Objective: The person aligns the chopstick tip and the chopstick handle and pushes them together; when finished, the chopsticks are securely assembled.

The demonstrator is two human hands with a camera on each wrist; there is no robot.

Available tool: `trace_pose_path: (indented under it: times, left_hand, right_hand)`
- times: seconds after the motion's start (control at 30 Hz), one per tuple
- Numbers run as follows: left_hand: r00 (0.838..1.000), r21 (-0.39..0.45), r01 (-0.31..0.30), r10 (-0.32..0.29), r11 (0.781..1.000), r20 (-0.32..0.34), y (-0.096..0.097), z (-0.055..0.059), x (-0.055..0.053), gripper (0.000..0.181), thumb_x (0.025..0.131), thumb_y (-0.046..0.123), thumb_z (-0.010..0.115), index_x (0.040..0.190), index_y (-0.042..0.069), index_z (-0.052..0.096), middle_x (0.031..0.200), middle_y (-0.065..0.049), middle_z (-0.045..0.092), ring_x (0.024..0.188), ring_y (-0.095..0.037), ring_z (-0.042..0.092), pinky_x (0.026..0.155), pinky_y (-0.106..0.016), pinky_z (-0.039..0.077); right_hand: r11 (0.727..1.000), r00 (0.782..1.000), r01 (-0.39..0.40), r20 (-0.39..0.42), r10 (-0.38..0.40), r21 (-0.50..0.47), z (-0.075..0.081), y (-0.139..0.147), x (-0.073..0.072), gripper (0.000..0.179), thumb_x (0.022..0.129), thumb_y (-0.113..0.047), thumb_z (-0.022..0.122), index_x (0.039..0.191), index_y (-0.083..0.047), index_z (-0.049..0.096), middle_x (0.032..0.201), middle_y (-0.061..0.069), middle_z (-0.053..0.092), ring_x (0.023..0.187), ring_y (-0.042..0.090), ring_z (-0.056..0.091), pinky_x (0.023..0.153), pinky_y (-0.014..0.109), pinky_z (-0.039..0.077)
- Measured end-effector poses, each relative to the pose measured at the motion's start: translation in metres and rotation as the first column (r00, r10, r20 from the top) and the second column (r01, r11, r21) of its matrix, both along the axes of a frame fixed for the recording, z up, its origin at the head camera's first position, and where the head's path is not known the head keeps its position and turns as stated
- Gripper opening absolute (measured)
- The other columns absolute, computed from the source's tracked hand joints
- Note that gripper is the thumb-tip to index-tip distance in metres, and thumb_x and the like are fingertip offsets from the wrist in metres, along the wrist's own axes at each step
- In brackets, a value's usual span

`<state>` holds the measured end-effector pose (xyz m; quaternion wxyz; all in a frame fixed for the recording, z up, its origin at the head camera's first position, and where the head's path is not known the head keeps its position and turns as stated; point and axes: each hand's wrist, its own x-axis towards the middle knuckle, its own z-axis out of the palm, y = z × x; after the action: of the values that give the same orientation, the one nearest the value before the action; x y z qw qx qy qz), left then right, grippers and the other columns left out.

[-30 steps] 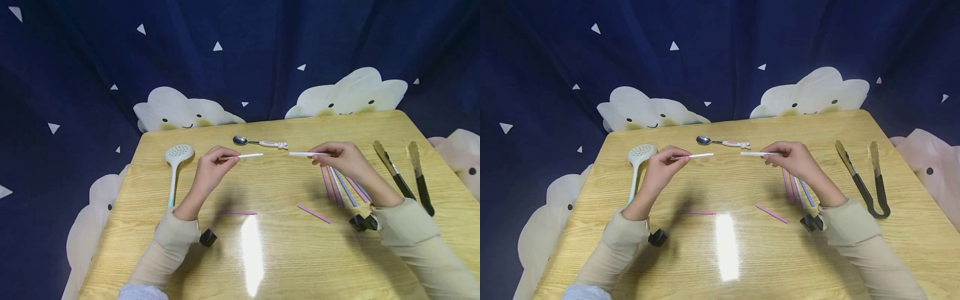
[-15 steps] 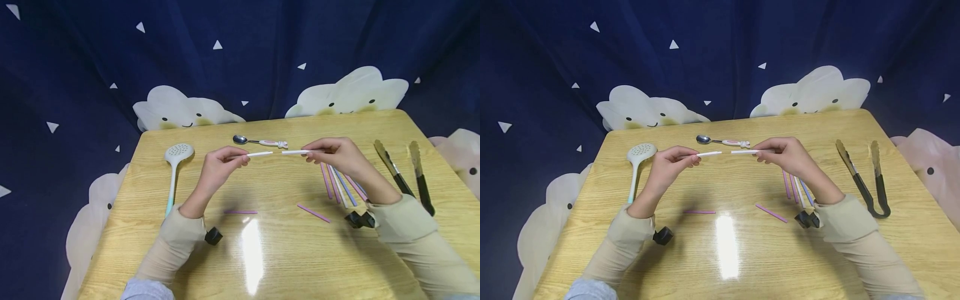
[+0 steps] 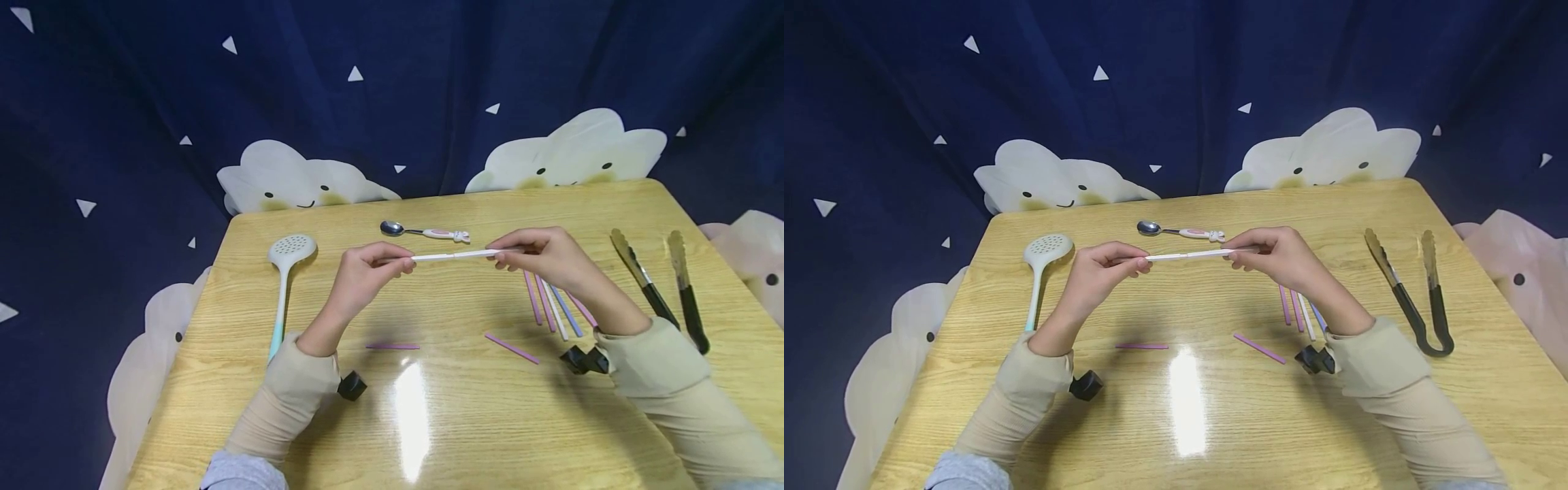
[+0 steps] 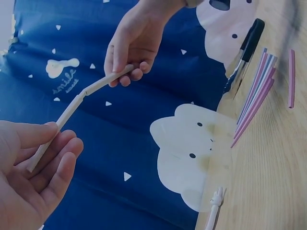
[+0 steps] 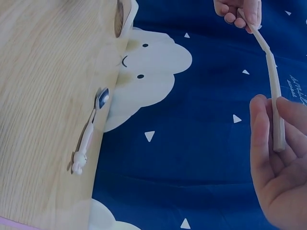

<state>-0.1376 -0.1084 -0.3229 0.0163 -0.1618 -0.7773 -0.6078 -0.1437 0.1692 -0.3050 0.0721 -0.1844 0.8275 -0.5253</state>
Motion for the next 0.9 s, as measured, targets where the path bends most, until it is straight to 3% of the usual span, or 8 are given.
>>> trace_pose_path:
  times: [0.23, 0.43, 0.63, 0.9]
  left_hand:
    - [1.000, -0.042, -0.007, 0.008, 0.999, 0.012, 0.003, 0.019, 0.013, 0.013, 0.081, 0.006, 0.065, 0.088, -0.004, 0.068, 0.083, -0.015, 0.067, 0.075, -0.019, 0.065, 0.070, -0.026, 0.051]
    - [1.000, -0.074, -0.024, 0.024, 0.997, 0.007, 0.006, 0.027, 0.020, 0.011, 0.080, 0.005, 0.065, 0.086, -0.004, 0.068, 0.082, -0.015, 0.068, 0.073, -0.018, 0.065, 0.068, -0.025, 0.052]
    - [1.000, -0.020, 0.003, -0.003, 1.000, 0.012, 0.008, 0.022, 0.021, 0.011, 0.080, 0.002, 0.064, 0.086, -0.008, 0.067, 0.081, -0.017, 0.067, 0.072, -0.019, 0.065, 0.068, -0.027, 0.052]
    - [0.999, 0.031, 0.007, -0.008, 1.000, 0.038, 0.007, -0.001, 0.011, 0.011, 0.079, 0.007, 0.067, 0.084, -0.002, 0.069, 0.076, -0.013, 0.067, 0.066, -0.015, 0.064, 0.065, -0.029, 0.053]
  right_hand:
    - [1.000, 1.000, 0.001, 0.006, -0.001, -0.011, -0.001, 0.000, 0.001, 0.025, 0.086, -0.013, 0.060, 0.104, 0.005, 0.062, 0.080, -0.006, 0.067, 0.074, 0.013, 0.064, 0.067, 0.025, 0.052]
    - [1.000, 1.000, 0.017, 0.005, -0.017, 0.022, 0.001, 0.000, 0.003, 0.024, 0.086, -0.013, 0.060, 0.103, 0.003, 0.064, 0.079, -0.002, 0.068, 0.072, 0.011, 0.064, 0.067, 0.025, 0.052]
    - [1.000, 1.000, 0.012, 0.029, -0.012, 0.016, -0.001, 0.003, 0.005, 0.024, 0.086, -0.013, 0.060, 0.104, 0.003, 0.064, 0.081, 0.003, 0.069, 0.073, 0.014, 0.064, 0.067, 0.028, 0.052]
    - [0.999, 1.000, -0.011, 0.004, 0.012, -0.037, -0.004, 0.004, 0.007, 0.023, 0.085, -0.010, 0.061, 0.101, 0.006, 0.064, 0.080, 0.003, 0.069, 0.070, 0.016, 0.065, 0.065, 0.027, 0.052]
